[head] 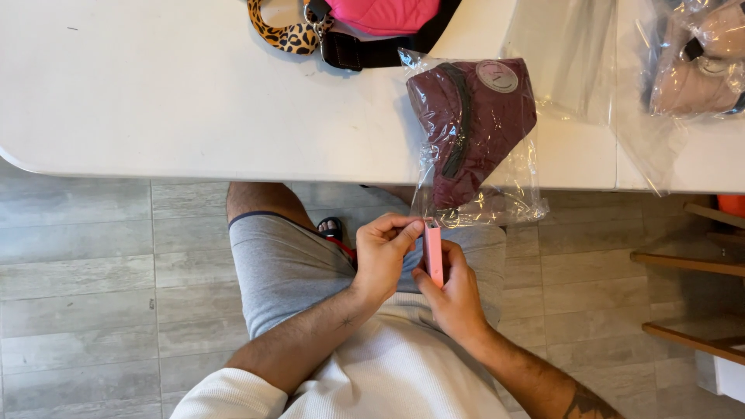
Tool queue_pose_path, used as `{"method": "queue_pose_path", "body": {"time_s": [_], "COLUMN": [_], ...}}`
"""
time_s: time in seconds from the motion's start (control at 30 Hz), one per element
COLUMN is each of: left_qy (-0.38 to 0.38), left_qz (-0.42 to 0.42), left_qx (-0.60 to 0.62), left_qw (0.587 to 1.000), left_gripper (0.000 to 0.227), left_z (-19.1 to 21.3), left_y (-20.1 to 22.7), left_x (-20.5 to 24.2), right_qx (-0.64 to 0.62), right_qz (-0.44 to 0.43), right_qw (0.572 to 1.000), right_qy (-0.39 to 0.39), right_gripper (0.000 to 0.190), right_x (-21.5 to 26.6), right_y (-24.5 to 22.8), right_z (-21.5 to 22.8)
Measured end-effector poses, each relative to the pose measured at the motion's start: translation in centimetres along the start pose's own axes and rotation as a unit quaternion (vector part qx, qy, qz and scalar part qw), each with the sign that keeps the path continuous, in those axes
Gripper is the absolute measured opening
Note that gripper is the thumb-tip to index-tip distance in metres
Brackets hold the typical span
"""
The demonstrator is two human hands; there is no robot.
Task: The person places a decorative charm into a maroon fanny pack, then puts the pack into a clear plastic bag and seals it with a pink stapler. They then pick up a pink fanny pack and adjust its black strap.
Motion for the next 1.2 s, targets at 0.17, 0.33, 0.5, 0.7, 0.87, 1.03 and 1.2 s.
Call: {"method": "queue_pose_path", "body": {"time_s": [0.17, 0.33, 0.5, 0.7, 0.87, 1.03, 1.2], "left_qy": [0.011, 0.01, 0.016, 0.01, 0.004, -0.007, -0.016], "left_qz": [0.012, 0.024, 0.022, 0.01, -0.001, -0.024, 0.003], "left_qx": [0.001, -0.004, 0.01, -0.002, -0.008, -0.012, -0.03], "left_qw": [1.0, 1.0, 1.0, 1.0, 1.0, 1.0, 0.999], "left_gripper": [0.007, 0.007, 0.008, 0.008, 0.009, 0.008, 0.002], "left_z": [0.1, 0.4, 0.4, 0.3, 0.6, 0.2, 0.0], "left_y": [-0.1, -0.9, -1.0, 0.0, -0.7, -0.2, 1.4], "left_x": [0.0, -0.2, -0.2, 0.0, 0.0, 0.0, 0.7], "right_qx": [0.015, 0.026, 0.047, 0.017, -0.02, -0.033, -0.048], "right_qz": [0.014, 0.025, 0.034, 0.032, 0.024, 0.03, 0.04], "right_qw": [0.999, 0.999, 0.998, 0.999, 0.999, 0.999, 0.997], "right_qy": [0.025, 0.04, 0.037, 0.013, -0.011, -0.013, -0.047], "right_gripper": [0.046, 0.038, 0.023, 0.023, 0.025, 0.026, 0.017], "right_x": [-0.2, -0.5, -0.8, -0.4, 0.5, 0.3, 1.1], "right_y": [1.0, 1.5, 2.3, 1.2, 0.6, 0.8, -1.9], "right_z": [-0.3, -0.5, -0.3, -0.2, 0.2, 0.1, -0.2]}}
Point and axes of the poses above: each hand's wrist, its own x-axis away from the middle knuckle, its own z-axis out of the back of the hand, y = z × x, the point moved 1 cm from there along -x, towards the middle knuckle, and after that the axes turned 4 degrees about y, right-handed, at the moved point
